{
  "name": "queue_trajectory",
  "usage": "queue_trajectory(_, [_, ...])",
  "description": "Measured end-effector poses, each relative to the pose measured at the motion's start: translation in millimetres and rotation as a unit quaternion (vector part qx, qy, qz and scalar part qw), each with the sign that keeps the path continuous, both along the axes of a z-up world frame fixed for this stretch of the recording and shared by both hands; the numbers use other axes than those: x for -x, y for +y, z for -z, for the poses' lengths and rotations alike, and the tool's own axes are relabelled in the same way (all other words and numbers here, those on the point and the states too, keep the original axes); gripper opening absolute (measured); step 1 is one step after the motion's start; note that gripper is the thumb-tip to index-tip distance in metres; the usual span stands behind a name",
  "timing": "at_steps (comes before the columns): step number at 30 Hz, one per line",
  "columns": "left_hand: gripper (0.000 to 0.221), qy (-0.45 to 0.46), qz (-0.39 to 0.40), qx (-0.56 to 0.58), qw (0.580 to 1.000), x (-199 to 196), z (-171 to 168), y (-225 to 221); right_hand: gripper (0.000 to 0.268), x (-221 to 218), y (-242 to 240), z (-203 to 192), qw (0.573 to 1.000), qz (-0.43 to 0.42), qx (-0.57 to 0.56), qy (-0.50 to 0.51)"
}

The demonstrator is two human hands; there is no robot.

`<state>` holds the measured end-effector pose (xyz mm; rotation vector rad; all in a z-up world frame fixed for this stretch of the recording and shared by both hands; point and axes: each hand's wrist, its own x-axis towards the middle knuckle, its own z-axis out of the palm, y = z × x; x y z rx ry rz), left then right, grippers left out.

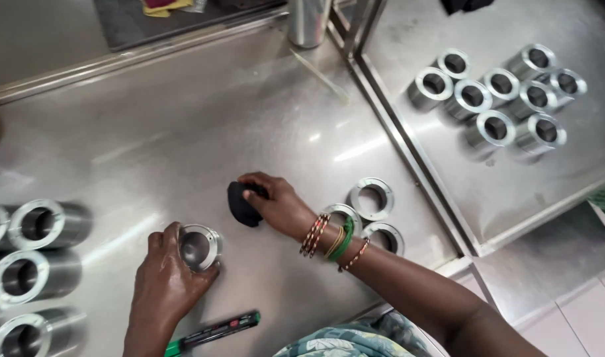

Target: Marking metal components with a pen, applying fluid with a pipette, and wiping them clean.

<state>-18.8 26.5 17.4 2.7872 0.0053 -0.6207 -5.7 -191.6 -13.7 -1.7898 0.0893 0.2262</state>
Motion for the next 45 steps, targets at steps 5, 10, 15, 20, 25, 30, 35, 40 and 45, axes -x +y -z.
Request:
queue_trajectory(5, [0.077, -0.211, 0.036, 0.185, 0.959, 27.2, 22.9, 14.6, 0.035, 15.5, 47.3, 31.8, 0.987, -0.015, -0.156, 0.025])
queue_trajectory(10, [0.069, -0.395, 0.153, 0.240, 0.874, 32.0, 13.5, 10.1, 0.039, 31.9, 61.7, -8.0, 0.920, -0.043, -0.344, 0.183])
queue_trajectory(15, [0.058, -0.005, -0.184, 0.353, 0.917, 34.6, 44.7, 20.8, 0.043, 40.2, 48.1, -44.7, 0.932, -0.060, -0.282, 0.218])
queue_trajectory(20, [0.079, -0.105, -0.002, 0.498, 0.861, 47.4, 9.2, -6.6, 0.048, 45.8, 27.9, -35.8, 0.965, -0.047, -0.172, 0.194])
queue_trajectory(25, [0.083, -0.102, 0.054, 0.263, 0.958, 16.2, -1.4, 60.8, 0.046, 41.7, -67.3, -41.0, 0.982, -0.147, 0.098, -0.062])
queue_trajectory(30, [0.105, -0.176, 0.107, -0.161, 0.965, 6.0, -17.6, 77.2, 0.045, 56.4, -103.3, -36.0, 0.947, -0.115, 0.176, 0.241])
queue_trajectory(35, [0.108, -0.110, 0.129, 0.169, 0.971, 27.0, 7.6, -4.7, 0.045, 57.2, -18.8, -30.1, 0.984, -0.110, 0.091, 0.101])
queue_trajectory(40, [0.088, -0.091, 0.062, 0.158, 0.981, 31.1, 11.2, -32.6, 0.041, 36.2, -6.2, -53.0, 0.989, -0.047, -0.094, 0.106])
queue_trajectory(45, [0.081, -0.122, -0.025, 0.317, 0.940, 25.4, -10.9, -6.7, 0.038, 19.3, -21.8, -14.2, 0.984, 0.043, -0.124, 0.118])
